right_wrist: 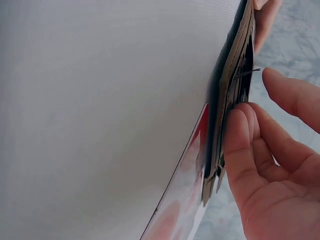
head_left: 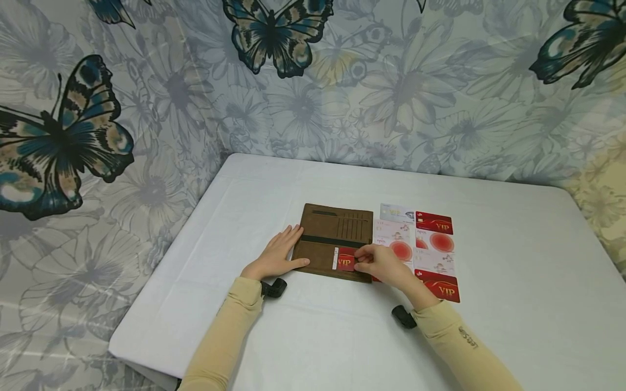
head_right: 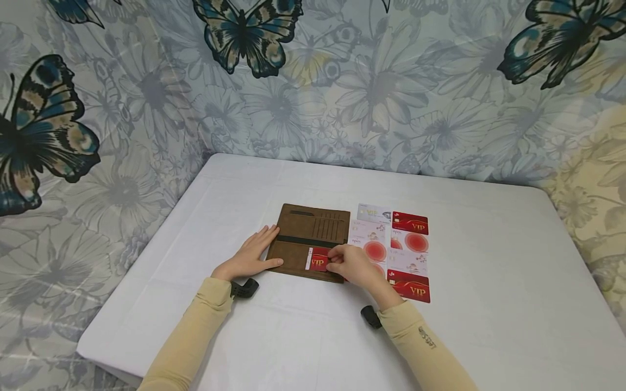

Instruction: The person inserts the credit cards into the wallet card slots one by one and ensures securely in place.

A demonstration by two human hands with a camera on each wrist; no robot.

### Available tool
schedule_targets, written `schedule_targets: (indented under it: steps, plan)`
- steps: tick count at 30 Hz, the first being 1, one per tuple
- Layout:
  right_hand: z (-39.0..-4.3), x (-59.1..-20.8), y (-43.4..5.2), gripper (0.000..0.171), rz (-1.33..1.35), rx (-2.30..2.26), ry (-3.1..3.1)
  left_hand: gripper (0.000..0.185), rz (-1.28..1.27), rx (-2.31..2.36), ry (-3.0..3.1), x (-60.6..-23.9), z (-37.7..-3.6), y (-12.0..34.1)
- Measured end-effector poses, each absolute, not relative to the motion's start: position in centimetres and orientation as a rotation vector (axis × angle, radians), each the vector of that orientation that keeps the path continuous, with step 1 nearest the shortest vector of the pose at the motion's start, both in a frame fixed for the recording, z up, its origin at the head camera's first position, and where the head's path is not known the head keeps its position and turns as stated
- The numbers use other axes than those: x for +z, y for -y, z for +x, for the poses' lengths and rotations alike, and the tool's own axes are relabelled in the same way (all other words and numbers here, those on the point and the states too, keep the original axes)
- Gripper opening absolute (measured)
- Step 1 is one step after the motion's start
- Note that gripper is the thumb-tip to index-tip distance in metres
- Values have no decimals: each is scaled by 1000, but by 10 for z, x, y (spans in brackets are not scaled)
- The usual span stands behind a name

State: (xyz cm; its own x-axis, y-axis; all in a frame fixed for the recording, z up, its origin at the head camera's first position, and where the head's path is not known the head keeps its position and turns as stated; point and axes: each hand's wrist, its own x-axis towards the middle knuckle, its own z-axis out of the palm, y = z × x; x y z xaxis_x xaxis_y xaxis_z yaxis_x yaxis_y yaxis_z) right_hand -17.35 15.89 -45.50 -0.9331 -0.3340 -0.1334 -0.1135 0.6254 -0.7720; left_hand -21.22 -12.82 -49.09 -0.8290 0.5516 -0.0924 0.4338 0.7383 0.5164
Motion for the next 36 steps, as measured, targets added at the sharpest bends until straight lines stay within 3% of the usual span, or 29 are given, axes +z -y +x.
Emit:
schedule_targets:
  steps: [36]
  plan:
    - [-177,-459,-149,12,-448,-1238,-2590,84,784,708,-2699,-492,-213,128]
